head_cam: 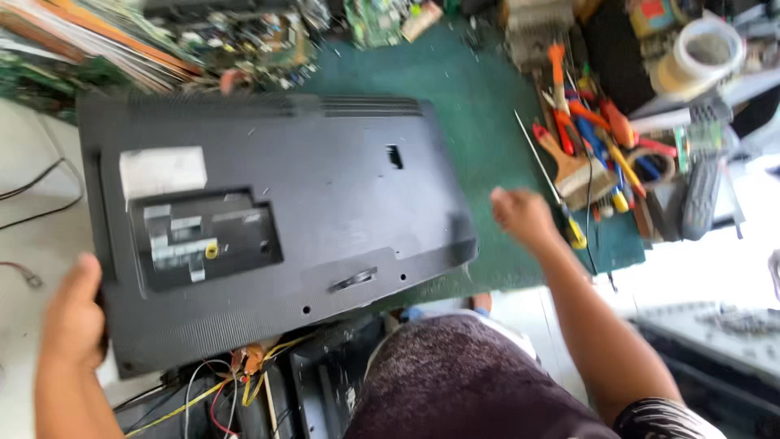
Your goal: The person uses a screwdriver to remove screws from the back cover of a television. They then remove the cover, revealing the internal components. The person proceeds to disconnect wires and remove a circuit board from the television chassis.
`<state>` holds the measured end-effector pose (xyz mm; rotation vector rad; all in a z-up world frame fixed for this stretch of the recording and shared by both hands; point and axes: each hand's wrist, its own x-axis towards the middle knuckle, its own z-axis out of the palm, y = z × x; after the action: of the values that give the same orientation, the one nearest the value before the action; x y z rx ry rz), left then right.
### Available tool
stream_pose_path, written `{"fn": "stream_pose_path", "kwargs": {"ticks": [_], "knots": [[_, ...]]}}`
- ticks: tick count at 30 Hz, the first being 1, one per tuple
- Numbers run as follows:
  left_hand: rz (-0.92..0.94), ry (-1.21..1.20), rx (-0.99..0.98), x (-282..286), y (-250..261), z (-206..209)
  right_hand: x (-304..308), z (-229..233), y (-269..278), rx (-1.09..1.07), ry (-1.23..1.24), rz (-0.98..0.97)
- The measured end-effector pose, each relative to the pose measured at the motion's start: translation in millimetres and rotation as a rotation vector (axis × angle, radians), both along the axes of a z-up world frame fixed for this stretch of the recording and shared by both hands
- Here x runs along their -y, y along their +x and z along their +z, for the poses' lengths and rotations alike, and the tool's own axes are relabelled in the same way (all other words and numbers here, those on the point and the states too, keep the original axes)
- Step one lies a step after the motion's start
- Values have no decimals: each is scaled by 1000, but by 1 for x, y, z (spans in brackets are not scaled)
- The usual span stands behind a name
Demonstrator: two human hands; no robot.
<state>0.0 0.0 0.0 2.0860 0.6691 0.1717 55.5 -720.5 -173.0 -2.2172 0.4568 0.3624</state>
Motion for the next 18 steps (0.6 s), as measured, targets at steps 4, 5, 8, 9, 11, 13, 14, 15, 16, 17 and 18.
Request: {"fn": "stream_pose_path", "kwargs": {"ticks": [4, 5, 8, 9, 11, 13, 14, 15, 16, 17, 18], "knots": [[59, -124, -205, 0, -12, -73, -33, -74, -61, -96, 122, -68], [128, -219, -200, 1, -18, -92, -34, -80, -66, -3, 97, -85], [187, -309, -223, 32, -25, -116, -37, -73, -78, 32, 37, -112], [164, -303, -228, 43, -24, -116, -41, -68, -72, 2, 7, -130], [147, -296, -236, 75, -15, -105, -28, -66, -74, -9, 9, -130], [123, -301, -237, 83, -9, -111, -17, -63, -73, -11, 0, -136], [170, -398, -254, 77, -9, -124, -13, -62, -73, 2, -34, -128], [212, -503, -278, 75, -12, -139, -3, -58, -79, 9, -76, -123], [230, -513, -278, 79, -5, -141, -2, -60, -81, 7, -84, -104], [183, -543, -324, 84, 1, -144, 1, -60, -83, 3, -98, -165], [136, -574, -369, 89, 8, -148, 4, -59, -85, -1, -111, -225]]}}
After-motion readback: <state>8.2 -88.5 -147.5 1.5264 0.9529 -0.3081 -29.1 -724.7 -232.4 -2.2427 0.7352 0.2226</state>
